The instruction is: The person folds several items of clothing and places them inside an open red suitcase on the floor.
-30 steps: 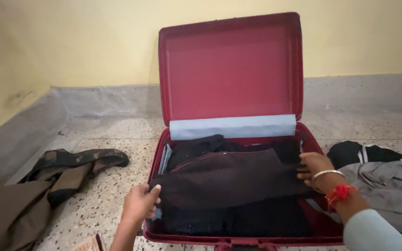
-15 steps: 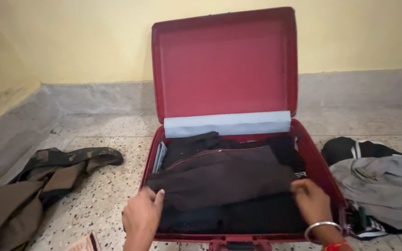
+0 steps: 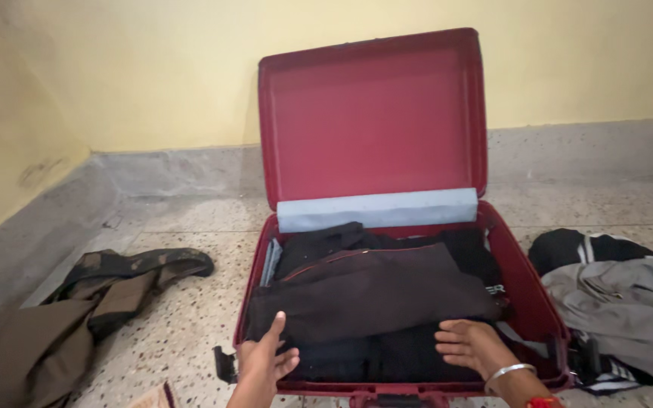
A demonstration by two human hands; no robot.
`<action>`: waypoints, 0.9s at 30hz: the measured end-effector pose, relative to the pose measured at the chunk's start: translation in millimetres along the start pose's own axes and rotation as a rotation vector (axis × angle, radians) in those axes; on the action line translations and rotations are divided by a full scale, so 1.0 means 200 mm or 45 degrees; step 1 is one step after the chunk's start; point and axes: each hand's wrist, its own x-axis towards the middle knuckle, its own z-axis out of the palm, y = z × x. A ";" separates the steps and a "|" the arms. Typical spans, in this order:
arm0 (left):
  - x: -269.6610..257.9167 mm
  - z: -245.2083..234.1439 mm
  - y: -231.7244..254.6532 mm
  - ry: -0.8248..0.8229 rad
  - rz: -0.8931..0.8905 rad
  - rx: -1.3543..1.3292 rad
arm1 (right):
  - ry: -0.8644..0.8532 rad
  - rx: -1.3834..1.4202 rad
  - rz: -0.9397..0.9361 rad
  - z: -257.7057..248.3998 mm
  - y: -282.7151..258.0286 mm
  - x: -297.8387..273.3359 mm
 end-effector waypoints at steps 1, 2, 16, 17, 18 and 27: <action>0.01 0.04 -0.01 0.052 -0.011 -0.041 | -0.009 0.017 0.010 0.00 -0.01 0.00; 0.03 0.07 -0.02 0.104 -0.024 -0.082 | -0.018 0.035 0.020 0.02 -0.01 -0.01; -0.22 0.19 0.19 -0.295 0.377 -0.649 | -0.222 1.138 0.404 0.74 0.05 -0.38; -0.25 0.19 0.21 -0.301 0.397 -0.641 | -0.207 1.263 0.374 0.82 0.02 -0.41; -0.28 0.19 0.23 -0.297 0.395 -0.638 | -0.191 1.388 0.343 0.86 0.00 -0.43; -0.35 0.02 0.32 -0.154 0.266 -0.596 | 0.114 1.354 -0.079 0.46 0.01 0.25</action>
